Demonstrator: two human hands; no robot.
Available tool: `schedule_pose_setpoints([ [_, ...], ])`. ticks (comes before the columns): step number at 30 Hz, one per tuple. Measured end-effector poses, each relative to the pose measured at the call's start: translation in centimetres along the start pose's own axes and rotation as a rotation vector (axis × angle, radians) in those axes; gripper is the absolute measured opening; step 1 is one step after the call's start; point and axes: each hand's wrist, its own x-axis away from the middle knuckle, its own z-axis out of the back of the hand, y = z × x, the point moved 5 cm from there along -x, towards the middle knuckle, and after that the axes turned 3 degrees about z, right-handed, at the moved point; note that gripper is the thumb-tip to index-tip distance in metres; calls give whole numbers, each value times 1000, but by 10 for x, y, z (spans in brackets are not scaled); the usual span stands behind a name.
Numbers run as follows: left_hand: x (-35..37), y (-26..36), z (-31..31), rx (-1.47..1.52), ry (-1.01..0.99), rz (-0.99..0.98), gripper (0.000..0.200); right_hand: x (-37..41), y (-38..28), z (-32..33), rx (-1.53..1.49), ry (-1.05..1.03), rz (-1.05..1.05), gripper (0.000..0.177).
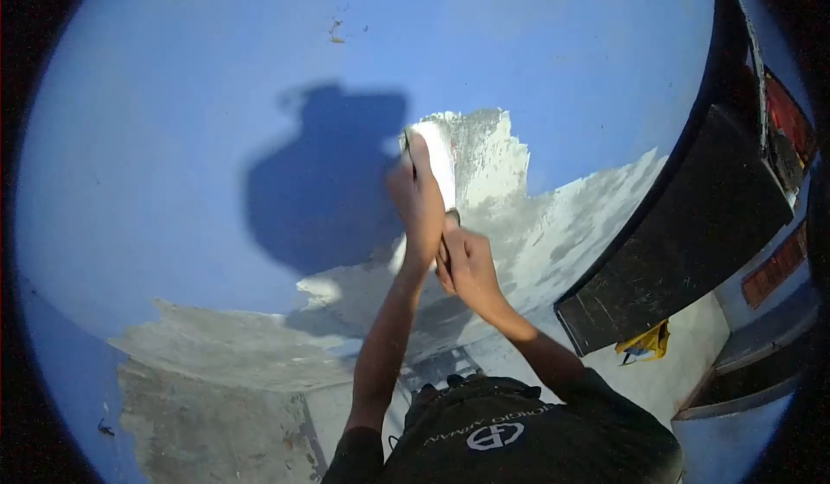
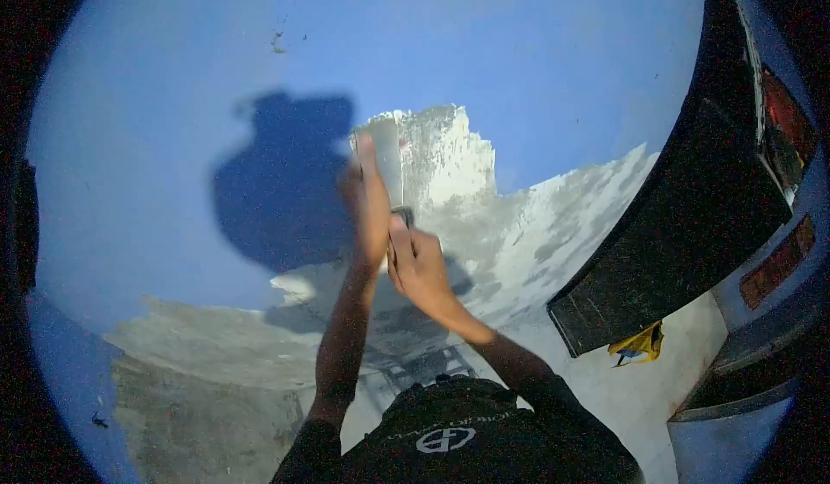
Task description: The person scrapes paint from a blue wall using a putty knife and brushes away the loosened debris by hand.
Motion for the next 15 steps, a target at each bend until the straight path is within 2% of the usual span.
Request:
schedule_pose_setpoints([
  [1,-5,-3,-3,140,-45,59,52,1,-7,-6,-32,19,14,51],
  [6,13,-4,11,181,-4,122,51,4,13,-5,-27,-31,16,50],
  [8,13,-27,10,185,64,68,58,6,17,2,91,-82,-31,53],
  [9,2,-29,13,56,77,-67,58,0,12,-3,86,-91,-40,53],
  [10,-6,-14,12,47,80,-53,58,-12,-2,-6,53,-53,-3,55],
  [12,-22,42,5,223,-33,-14,59,-17,-20,-9,24,-28,41,56],
  [13,-24,45,5,221,-41,33,59,-18,-27,-10,-8,-38,54,53],
  [14,-20,32,7,222,-27,21,59,-20,-32,-10,-41,-50,74,51],
  [15,-12,0,9,66,-13,52,57,-11,-20,-5,-14,-63,47,49],
])
